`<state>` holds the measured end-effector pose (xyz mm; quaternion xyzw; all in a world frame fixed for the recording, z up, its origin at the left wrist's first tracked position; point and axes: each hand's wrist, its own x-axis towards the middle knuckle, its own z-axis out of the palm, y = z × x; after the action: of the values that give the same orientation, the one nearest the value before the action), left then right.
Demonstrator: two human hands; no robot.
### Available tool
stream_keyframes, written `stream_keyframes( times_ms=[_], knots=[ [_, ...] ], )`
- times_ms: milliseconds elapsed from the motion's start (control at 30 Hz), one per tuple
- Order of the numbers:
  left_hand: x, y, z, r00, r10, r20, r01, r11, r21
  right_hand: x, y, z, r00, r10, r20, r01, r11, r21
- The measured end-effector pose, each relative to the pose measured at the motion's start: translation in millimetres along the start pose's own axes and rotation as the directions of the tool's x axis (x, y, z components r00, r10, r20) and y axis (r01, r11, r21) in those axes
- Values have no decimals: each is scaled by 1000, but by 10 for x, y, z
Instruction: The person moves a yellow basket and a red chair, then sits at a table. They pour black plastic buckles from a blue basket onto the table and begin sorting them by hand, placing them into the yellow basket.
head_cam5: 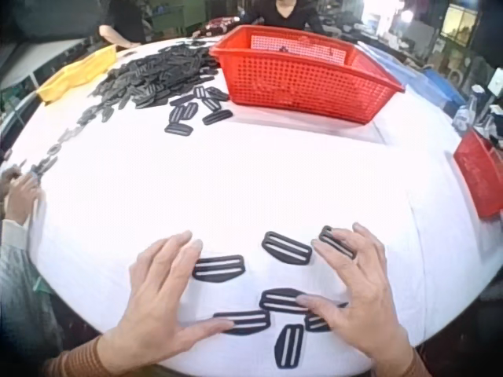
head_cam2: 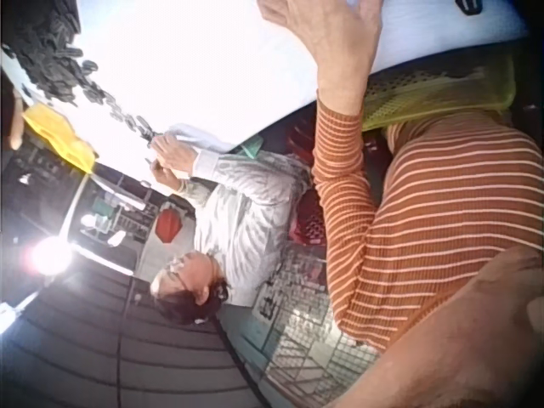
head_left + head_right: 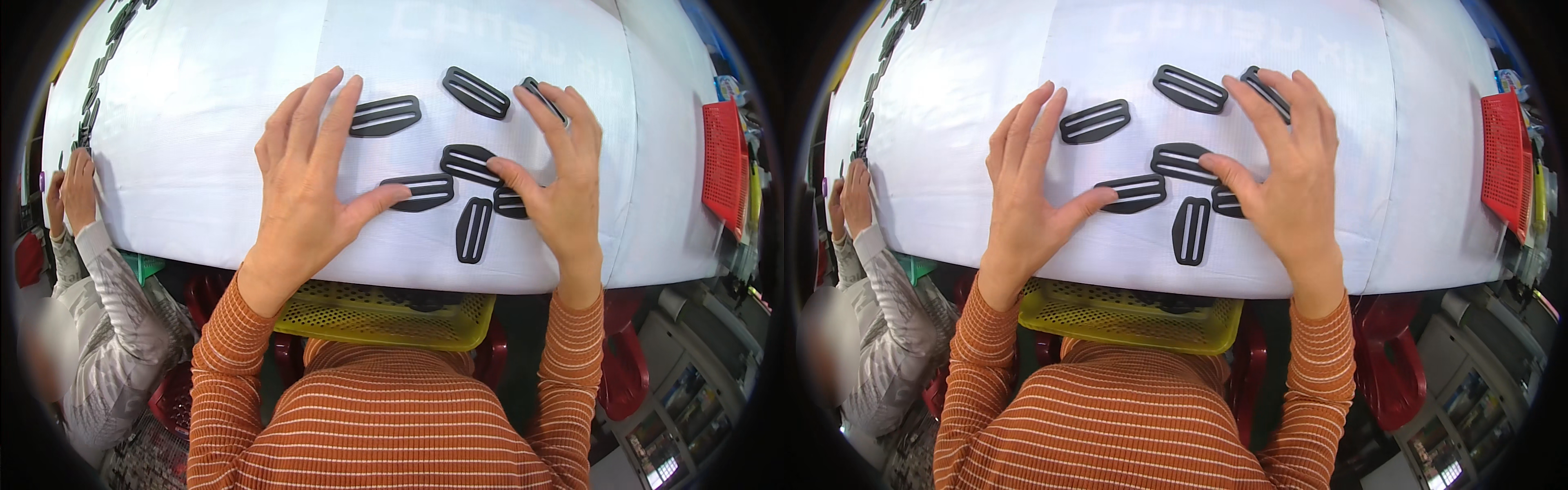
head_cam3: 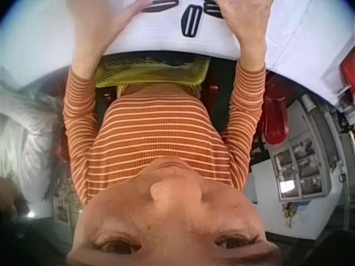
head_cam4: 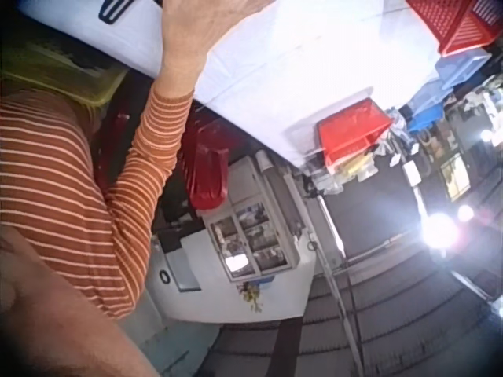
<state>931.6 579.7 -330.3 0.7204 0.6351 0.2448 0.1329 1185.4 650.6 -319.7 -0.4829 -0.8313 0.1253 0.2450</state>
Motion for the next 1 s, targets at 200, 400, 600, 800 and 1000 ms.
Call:
stream_keyframes(
  times_ms=[200, 400, 600, 800, 1000],
  knots=[
    [-23, -20, 41, 998, 40, 49, -39, 999, -25, -183, 269, -69, 994, 109, 18, -110, 988, 106],
    [-2, -93, 68, 995, 60, 85, -51, 994, -101, -207, 251, -38, 983, 134, 122, -161, 956, 247],
    [-11, -304, -19, 998, 43, 37, -21, 882, -471, -188, 333, 13, 991, 86, 102, -112, 949, 296],
    [-48, -391, -50, 998, -22, 65, 56, 803, -593, -162, 322, 87, 990, -6, 139, -13, 991, 136],
    [-129, -357, -112, 998, -31, 61, 61, 791, -609, -56, -5, 219, 954, -163, 252, 180, 983, -47]
  ],
)
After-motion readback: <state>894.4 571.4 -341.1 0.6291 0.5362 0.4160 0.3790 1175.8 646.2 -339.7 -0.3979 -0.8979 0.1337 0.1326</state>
